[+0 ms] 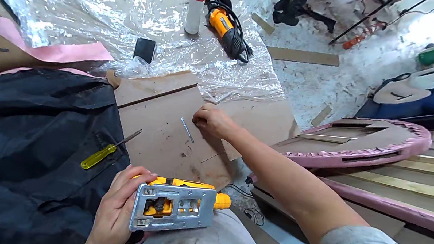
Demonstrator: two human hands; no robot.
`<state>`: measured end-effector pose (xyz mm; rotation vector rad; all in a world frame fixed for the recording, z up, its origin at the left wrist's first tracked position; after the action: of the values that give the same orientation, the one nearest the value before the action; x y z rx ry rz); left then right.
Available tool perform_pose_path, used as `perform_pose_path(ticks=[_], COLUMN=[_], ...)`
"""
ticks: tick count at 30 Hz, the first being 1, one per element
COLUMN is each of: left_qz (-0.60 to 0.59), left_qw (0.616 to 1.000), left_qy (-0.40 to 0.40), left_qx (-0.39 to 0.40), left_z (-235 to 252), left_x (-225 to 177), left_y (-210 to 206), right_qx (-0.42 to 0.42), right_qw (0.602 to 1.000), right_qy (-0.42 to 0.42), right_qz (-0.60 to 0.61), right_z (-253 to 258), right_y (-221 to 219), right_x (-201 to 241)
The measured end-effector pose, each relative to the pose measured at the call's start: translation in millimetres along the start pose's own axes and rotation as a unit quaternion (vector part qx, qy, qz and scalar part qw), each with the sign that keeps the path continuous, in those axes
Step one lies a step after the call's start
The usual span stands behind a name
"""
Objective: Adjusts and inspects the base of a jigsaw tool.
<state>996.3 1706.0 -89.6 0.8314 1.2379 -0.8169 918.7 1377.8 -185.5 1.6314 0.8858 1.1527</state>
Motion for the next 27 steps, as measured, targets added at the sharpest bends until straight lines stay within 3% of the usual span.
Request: perform_pose_path(ticks=[8, 12, 17, 20, 21, 24, 27], left_qz=[0.003, -0.001, 0.016, 0.010, 0.003, -0.032, -0.068], left_qw=[1.000, 1.000, 1.000, 1.000, 1.000, 0.995, 0.980], left_qy=[0.009, 0.014, 0.015, 0.010, 0.009, 0.016, 0.032], left_qx=[-0.002, 0.010, -0.008, -0.016, -0.024, -0.092, -0.183], left_z=[9.7, 12.9, 15.8, 16.6, 14.9, 11.3, 3.4], left_x=[-9.2, -11.6, -20.4, -21.8, -22.1, -22.2, -20.3], left_y=[-3.8, -1.5, -3.8, -3.0, -3.7, -2.6, -2.7], right_qx=[0.067, 0.056, 0.107, 0.047, 0.049, 0.136, 0.197], right_qw=[0.995, 0.990, 0.991, 0.988, 0.970, 0.864, 0.817], right_qy=[0.055, 0.123, 0.075, 0.041, 0.044, 0.094, 0.060], right_qz=[-0.040, -0.035, -0.039, 0.143, 0.234, 0.476, 0.538], right_z=[10.2, 15.1, 15.3, 3.1, -4.4, -19.4, -25.2], right_y=[-1.5, -5.1, 2.9, 48.9, 59.3, 64.4, 50.7], right_x=[3.4, 3.3, 11.3, 72.1, 101.8, 177.9, 194.8])
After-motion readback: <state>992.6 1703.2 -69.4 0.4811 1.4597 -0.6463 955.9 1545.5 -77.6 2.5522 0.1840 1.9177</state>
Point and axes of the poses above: each hand's wrist, its own z-axis towards the middle knuckle, its own y-axis out of the back of the hand, x = y × z, the point moved 7 cm from there along z, towards the middle knuckle, and after that the axes turned 15 degrees about -z, right-handed, at the moved point
